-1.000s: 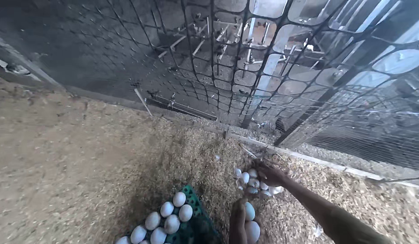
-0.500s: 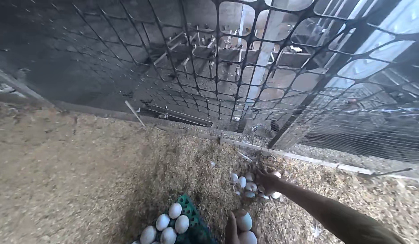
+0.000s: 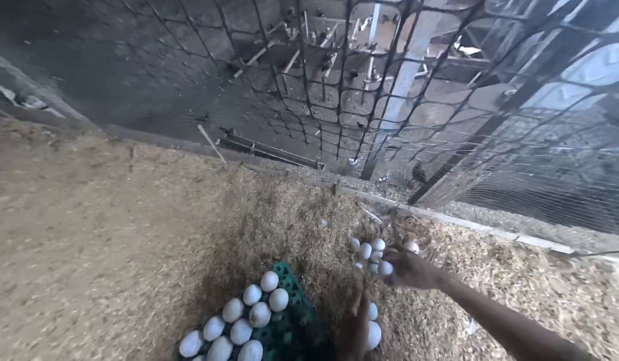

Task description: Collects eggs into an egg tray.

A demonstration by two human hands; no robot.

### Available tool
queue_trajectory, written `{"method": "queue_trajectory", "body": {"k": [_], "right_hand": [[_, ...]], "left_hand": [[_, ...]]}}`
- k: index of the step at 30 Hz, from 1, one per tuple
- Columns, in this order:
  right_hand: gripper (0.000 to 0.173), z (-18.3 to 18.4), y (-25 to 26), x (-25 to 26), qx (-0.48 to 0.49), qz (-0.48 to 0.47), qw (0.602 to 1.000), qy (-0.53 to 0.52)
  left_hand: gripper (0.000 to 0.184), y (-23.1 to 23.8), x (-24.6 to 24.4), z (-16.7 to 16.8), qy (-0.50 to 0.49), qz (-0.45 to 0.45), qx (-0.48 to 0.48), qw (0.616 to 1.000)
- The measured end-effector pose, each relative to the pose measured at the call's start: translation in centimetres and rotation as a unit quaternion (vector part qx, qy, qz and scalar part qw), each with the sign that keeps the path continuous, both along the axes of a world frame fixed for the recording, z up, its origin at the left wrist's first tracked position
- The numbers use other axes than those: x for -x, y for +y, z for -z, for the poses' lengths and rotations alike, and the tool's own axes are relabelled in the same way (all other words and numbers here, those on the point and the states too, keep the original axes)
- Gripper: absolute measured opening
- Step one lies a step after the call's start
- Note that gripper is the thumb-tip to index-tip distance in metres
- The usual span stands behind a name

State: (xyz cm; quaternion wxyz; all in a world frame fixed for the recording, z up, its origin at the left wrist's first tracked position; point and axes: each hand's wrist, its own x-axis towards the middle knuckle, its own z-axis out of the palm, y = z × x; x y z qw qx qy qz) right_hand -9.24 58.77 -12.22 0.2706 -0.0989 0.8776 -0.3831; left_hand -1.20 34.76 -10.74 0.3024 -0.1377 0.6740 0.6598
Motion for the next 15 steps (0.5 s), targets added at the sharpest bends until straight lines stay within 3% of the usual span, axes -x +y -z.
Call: {"method": "queue_trajectory", "body": {"k": [2,5,12,15], "right_hand": [[0.047,-1.8,-1.8,-2.1,0.039,-0.012,0.999,-0.007],[0.048,-2.8,-3.2,-3.4,0.017,-0.043,0.999,0.011],[0.053,-2.7,-4.6,-5.0,0.001,-0.067,0.998,0.017],[0.046,-2.7,-4.2,-5.1,0.069,-0.065,0.995,0.016]], "left_hand": [[0.044,0.5,0.0,-0.2,-0.006,0.017,0.008,1.000],[0.037,1.2,-0.2,1.4,0.003,0.009,-0.022,1.000],[0.037,1.3,-0.4,2.4,-0.015,0.048,-0.077,0.996],[0.026,0.9,-0.8,1.9,-0.040,0.037,-0.121,0.991]]}}
